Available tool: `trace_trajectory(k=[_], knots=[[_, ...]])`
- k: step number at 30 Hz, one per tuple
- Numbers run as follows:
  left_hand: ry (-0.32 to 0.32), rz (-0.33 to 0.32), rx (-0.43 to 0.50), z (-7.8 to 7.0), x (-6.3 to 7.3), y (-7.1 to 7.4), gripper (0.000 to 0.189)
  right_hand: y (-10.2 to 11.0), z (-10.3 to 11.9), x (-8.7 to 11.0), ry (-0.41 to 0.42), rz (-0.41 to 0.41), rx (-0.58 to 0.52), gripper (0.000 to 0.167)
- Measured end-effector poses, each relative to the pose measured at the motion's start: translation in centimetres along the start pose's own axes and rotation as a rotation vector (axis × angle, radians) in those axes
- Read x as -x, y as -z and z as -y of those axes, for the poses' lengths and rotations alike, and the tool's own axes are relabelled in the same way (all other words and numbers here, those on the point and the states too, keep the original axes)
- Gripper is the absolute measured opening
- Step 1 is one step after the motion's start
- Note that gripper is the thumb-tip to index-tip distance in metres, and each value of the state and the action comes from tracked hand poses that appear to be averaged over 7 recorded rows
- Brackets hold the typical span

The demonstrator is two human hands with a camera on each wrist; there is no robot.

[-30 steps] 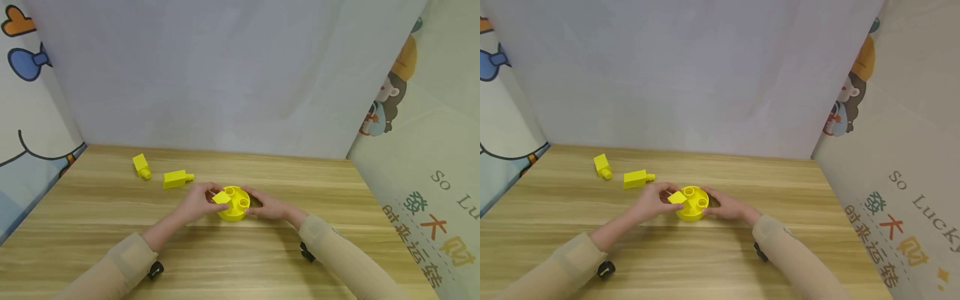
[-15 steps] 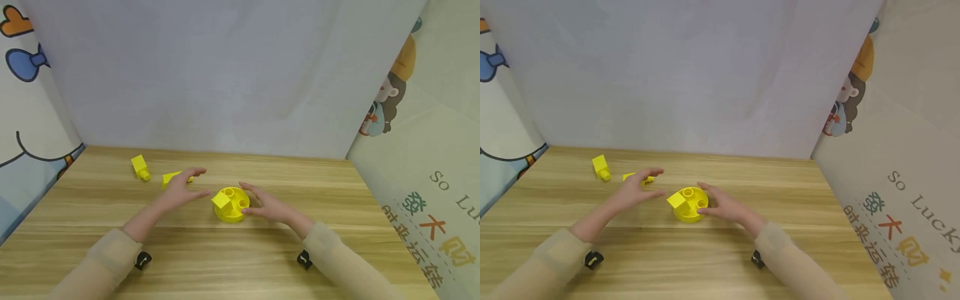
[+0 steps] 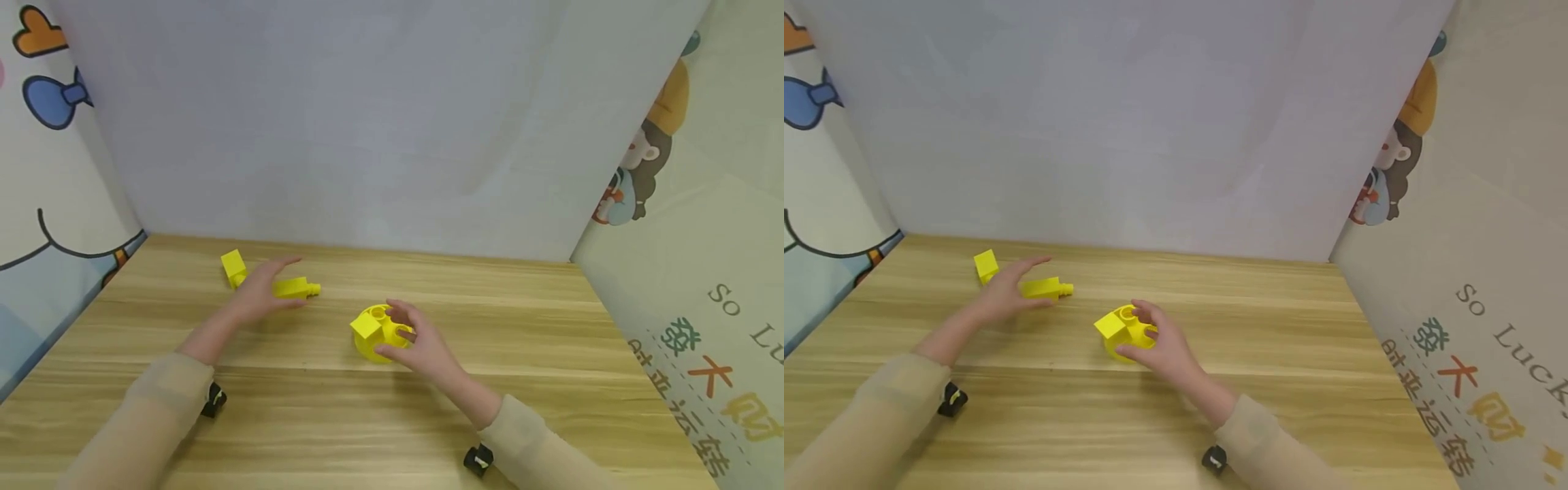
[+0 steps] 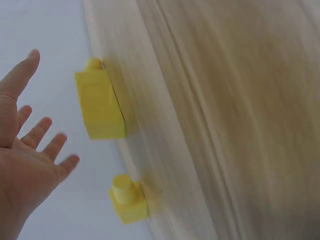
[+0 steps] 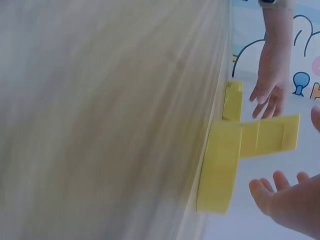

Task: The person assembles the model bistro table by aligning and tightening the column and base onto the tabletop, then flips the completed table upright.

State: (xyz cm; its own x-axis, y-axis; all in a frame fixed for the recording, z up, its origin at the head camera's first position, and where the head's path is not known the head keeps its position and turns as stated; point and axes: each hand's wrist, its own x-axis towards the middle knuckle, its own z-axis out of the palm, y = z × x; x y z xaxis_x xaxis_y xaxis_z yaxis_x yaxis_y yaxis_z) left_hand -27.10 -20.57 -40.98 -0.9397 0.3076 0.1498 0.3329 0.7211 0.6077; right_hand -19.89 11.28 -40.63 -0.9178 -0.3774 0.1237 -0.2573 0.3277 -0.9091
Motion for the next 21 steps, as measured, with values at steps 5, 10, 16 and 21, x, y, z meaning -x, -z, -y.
trace_trajectory(k=[5, 10, 16, 21], knots=[[0.006, 0.055, -0.011, 1.6, 0.3, 0.4, 0.079, -1.5, 0.4, 0.0, -0.042, -0.074, -0.088, 0.069], [0.062, 0.083, 0.009, 2.9, 0.5, 0.5, 0.072, -2.7, 0.4, -0.4, -0.053, -0.112, -0.096, 0.06], [0.125, 0.09, 0.08, 4.0, 0.6, 0.5, 0.055, -3.5, 0.3, -0.7, -0.056, -0.159, -0.07, 0.051], [0.142, 0.067, 0.088, 4.5, 0.5, 0.4, 0.045, -3.7, 0.5, -0.7, -0.084, -0.176, -0.026, 0.048]])
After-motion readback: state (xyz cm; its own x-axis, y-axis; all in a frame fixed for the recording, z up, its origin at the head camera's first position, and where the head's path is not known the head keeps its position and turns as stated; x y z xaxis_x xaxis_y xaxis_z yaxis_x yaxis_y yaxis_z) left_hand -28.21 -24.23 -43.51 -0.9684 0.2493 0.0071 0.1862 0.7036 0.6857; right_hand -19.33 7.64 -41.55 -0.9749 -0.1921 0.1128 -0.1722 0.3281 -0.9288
